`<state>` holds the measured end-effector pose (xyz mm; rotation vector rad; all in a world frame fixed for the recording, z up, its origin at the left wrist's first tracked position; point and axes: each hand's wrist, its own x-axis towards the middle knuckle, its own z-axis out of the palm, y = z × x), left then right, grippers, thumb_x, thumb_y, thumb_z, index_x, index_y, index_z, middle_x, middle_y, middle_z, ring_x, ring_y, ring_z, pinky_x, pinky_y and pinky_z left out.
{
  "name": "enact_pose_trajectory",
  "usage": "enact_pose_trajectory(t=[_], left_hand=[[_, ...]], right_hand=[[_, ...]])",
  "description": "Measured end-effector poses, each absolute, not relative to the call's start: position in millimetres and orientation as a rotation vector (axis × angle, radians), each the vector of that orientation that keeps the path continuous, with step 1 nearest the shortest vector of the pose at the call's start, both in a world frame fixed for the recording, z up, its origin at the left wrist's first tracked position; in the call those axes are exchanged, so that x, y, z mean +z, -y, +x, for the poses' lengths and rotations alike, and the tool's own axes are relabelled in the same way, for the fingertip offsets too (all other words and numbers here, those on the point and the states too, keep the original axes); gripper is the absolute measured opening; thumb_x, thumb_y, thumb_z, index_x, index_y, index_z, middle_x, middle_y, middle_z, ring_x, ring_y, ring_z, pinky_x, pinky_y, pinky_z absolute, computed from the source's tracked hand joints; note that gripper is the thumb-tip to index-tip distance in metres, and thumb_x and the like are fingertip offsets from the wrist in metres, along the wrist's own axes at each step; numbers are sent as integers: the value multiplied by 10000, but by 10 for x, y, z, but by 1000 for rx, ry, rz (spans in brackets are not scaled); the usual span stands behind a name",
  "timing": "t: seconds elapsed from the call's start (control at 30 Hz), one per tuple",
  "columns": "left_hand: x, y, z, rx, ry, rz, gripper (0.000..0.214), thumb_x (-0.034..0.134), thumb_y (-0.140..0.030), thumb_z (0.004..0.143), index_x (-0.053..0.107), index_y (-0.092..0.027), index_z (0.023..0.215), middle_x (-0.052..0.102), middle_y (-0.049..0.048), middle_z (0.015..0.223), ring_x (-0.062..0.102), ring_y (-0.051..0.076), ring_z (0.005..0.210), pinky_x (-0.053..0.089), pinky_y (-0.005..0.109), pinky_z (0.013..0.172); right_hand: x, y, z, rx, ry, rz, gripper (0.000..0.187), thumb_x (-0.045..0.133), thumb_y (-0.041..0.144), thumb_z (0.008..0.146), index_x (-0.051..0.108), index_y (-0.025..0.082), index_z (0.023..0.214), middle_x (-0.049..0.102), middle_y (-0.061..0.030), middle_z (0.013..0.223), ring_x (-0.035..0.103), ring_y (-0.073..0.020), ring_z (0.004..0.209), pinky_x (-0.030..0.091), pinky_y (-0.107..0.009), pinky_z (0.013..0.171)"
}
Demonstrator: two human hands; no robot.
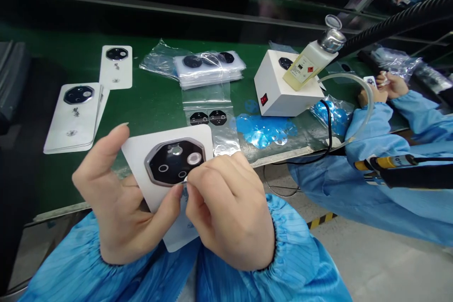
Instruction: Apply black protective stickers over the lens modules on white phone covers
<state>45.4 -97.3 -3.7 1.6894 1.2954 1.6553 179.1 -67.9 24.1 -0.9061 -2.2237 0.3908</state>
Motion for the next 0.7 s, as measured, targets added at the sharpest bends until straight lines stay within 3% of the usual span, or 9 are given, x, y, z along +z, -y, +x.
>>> enact_pose_trajectory(t=[0.13,0.27,0.37,0.43,0.53,0.63,0.7], left_hand=[[-3,922,447,1675,-1335,1901,265,474,46,738,440,-193,847,557,46,990,648,96,602,612,206,587],[-46,914,439,1694,-1441,2003,191,526,-5,736,460,-184,751,514,98,1133,668,187,860,613,296,770],[-97,932,440,1701,-1555,2103,124,547,-43,745,523,-163,731,473,106,1219,636,217,967,604,315,795],[-124,949,449,1710,-1601,2135,104,543,-59,759,576,-151,790,466,95,1237,625,218,981,608,316,774],[-163,976,469,1722,-1607,2072,252,480,-68,804,604,-138,1012,483,97,1247,632,218,979,613,318,759],[-213,986,469,1767,-1611,1986,548,527,-100,796,426,-138,1333,544,109,1200,654,235,953,622,328,737],[-245,972,449,1829,-1567,1987,774,595,-76,744,260,-174,1435,597,90,1125,678,219,869,627,308,681]], right_hand=[[219,661,1764,327,2182,-860,148,560,23,760,539,163,803,611,-31,708,542,-141,655,411,-313,594],[198,648,1750,279,2199,-883,114,551,47,771,541,160,778,598,-15,680,530,-130,632,402,-313,608],[193,646,1735,240,2199,-912,122,539,48,778,521,167,759,584,0,648,510,-118,603,386,-304,601],[191,646,1727,223,2203,-923,119,541,55,778,517,170,757,584,1,645,499,-116,599,380,-301,597],[189,647,1722,217,2210,-937,112,547,68,776,519,175,755,589,1,642,492,-119,602,377,-296,593],[192,646,1723,222,2220,-945,120,545,65,770,516,180,749,583,8,628,486,-119,596,374,-289,586],[195,644,1722,220,2215,-949,123,545,66,765,511,181,739,572,12,620,488,-120,595,372,-285,582]])
